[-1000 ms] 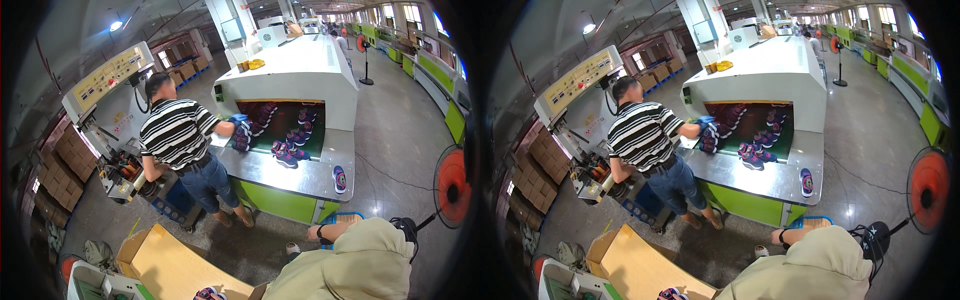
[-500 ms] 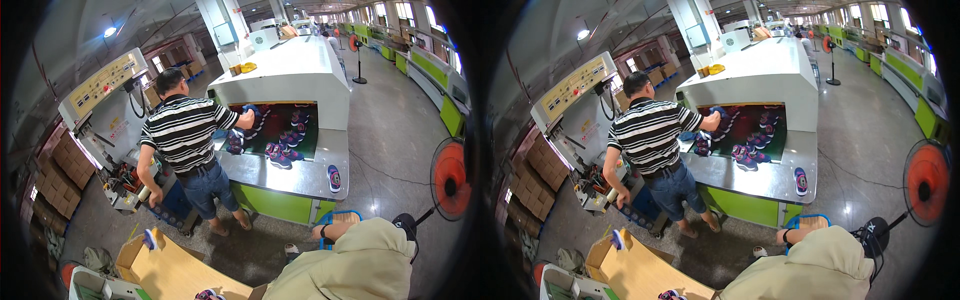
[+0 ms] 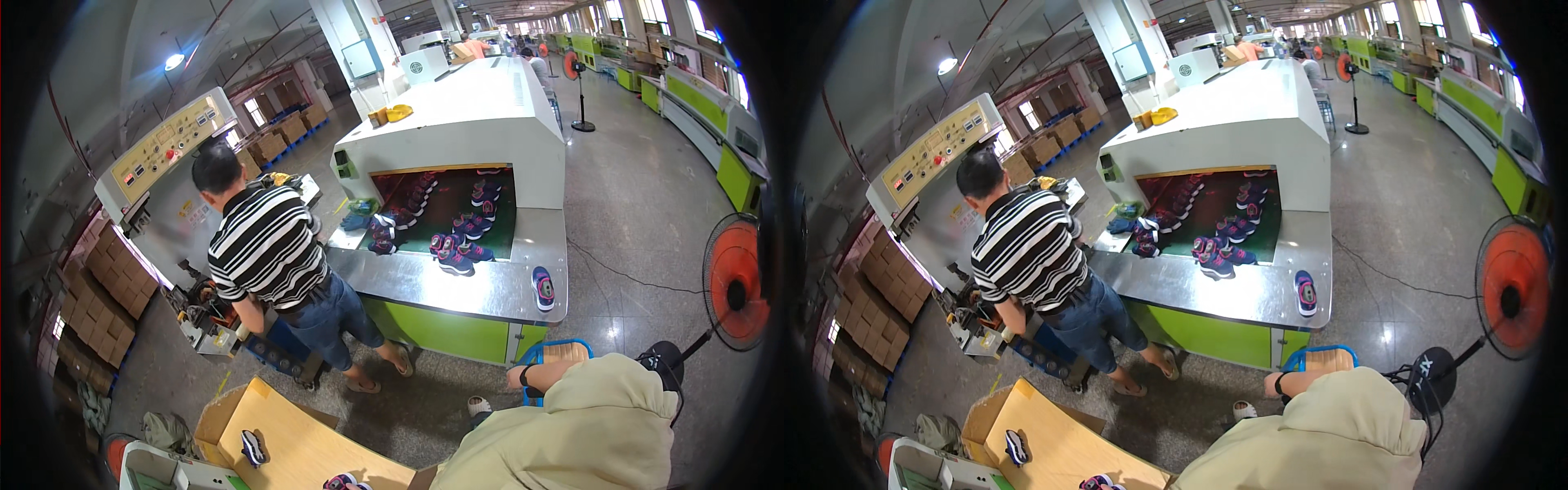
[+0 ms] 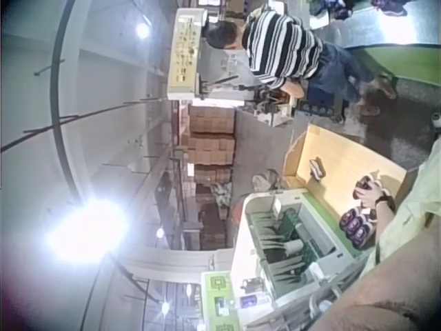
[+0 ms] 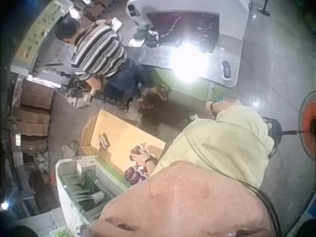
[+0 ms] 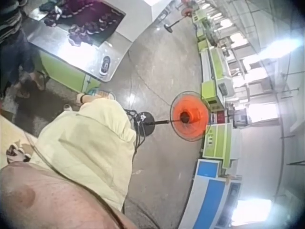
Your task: Sorting shoe uppers and placing them into a conveyor-fed machine during manufacturing.
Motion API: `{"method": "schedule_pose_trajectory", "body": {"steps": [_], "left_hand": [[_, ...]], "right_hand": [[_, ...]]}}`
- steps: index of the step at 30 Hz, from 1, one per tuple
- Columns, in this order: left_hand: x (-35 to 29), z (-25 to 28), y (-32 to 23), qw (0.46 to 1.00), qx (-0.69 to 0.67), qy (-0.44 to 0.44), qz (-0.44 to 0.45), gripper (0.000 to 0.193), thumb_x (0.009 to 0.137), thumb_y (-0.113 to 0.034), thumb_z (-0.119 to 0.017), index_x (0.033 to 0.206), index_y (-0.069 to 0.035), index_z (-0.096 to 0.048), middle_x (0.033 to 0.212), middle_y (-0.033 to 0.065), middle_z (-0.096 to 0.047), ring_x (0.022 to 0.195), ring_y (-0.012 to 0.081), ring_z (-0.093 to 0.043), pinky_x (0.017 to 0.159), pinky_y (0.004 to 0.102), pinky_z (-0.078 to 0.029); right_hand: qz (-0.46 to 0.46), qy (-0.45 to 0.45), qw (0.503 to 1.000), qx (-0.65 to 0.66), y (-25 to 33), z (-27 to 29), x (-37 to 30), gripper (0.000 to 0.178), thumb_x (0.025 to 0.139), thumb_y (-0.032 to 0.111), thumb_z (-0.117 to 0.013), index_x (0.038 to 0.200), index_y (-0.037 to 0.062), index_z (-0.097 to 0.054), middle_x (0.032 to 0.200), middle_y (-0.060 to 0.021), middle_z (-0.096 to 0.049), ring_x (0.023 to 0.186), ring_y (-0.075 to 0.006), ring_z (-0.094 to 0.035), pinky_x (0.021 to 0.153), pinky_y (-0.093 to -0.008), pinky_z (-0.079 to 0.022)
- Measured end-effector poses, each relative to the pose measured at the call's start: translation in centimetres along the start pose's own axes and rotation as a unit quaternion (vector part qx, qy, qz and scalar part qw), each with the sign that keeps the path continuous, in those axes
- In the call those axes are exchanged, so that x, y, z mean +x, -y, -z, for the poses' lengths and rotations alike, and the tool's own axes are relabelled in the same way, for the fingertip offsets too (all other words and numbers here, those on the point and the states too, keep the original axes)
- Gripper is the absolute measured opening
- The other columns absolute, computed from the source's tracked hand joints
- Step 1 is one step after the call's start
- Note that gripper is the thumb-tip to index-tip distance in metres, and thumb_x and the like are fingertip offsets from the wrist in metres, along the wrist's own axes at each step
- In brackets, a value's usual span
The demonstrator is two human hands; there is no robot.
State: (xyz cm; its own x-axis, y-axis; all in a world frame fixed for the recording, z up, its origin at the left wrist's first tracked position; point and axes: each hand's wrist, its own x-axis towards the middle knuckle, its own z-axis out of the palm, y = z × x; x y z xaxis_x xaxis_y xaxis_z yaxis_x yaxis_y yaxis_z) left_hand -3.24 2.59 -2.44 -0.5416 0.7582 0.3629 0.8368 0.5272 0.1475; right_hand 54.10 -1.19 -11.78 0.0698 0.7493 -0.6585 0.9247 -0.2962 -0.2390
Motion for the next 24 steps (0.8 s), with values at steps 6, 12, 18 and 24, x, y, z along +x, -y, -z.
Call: {"method": "schedule_pose_trajectory", "body": {"steps": [6,12,18,24], "left_hand": [[0.0,1.3,-0.5,0.999,0.036,0.022,0.014,0.077,0.085,-0.060,-0.058,0.146,-0.015,-0.044,0.138,0.0102,-0.054,0.094,0.0315,-0.065,0.077,0.0497,-0.048],[-0.1,0.7,-0.2,0.999,0.052,-0.007,-0.007,0.077,0.084,-0.060,-0.060,0.146,-0.016,-0.045,0.137,0.0094,-0.055,0.092,0.0306,-0.064,0.075,0.0491,-0.048],[-0.2,0.4,-0.2,0.996,0.078,-0.031,-0.008,0.077,0.084,-0.061,-0.060,0.145,-0.017,-0.047,0.133,0.0079,-0.057,0.091,0.0291,-0.064,0.074,0.0478,-0.048],[0.0,-1.6,1.0,0.998,0.029,-0.054,-0.019,0.077,0.084,-0.062,-0.060,0.145,-0.015,-0.047,0.134,0.0085,-0.057,0.092,0.0291,-0.064,0.074,0.0481,-0.048]], "right_hand": [[0.012,0.017,0.999,-0.025,-0.3,0.4,-0.2,0.038,0.080,0.036,-0.059,0.098,0.0066,-0.076,0.107,-0.0189,-0.071,0.103,-0.0362,-0.067,0.088,-0.0459,-0.053],[0.015,0.000,0.999,-0.032,-1.3,-0.8,0.6,0.038,0.079,0.035,-0.059,0.100,0.0082,-0.076,0.108,-0.0187,-0.071,0.103,-0.0360,-0.066,0.088,-0.0464,-0.053],[-0.002,-0.010,1.000,-0.009,-1.3,-1.0,0.5,0.038,0.080,0.035,-0.057,0.098,0.0068,-0.076,0.108,-0.0197,-0.070,0.103,-0.0364,-0.066,0.088,-0.0466,-0.053],[0.006,0.004,1.000,0.001,-0.8,-0.1,-0.5,0.038,0.080,0.035,-0.057,0.097,0.0061,-0.076,0.106,-0.0202,-0.071,0.101,-0.0372,-0.066,0.087,-0.0476,-0.052]]}}
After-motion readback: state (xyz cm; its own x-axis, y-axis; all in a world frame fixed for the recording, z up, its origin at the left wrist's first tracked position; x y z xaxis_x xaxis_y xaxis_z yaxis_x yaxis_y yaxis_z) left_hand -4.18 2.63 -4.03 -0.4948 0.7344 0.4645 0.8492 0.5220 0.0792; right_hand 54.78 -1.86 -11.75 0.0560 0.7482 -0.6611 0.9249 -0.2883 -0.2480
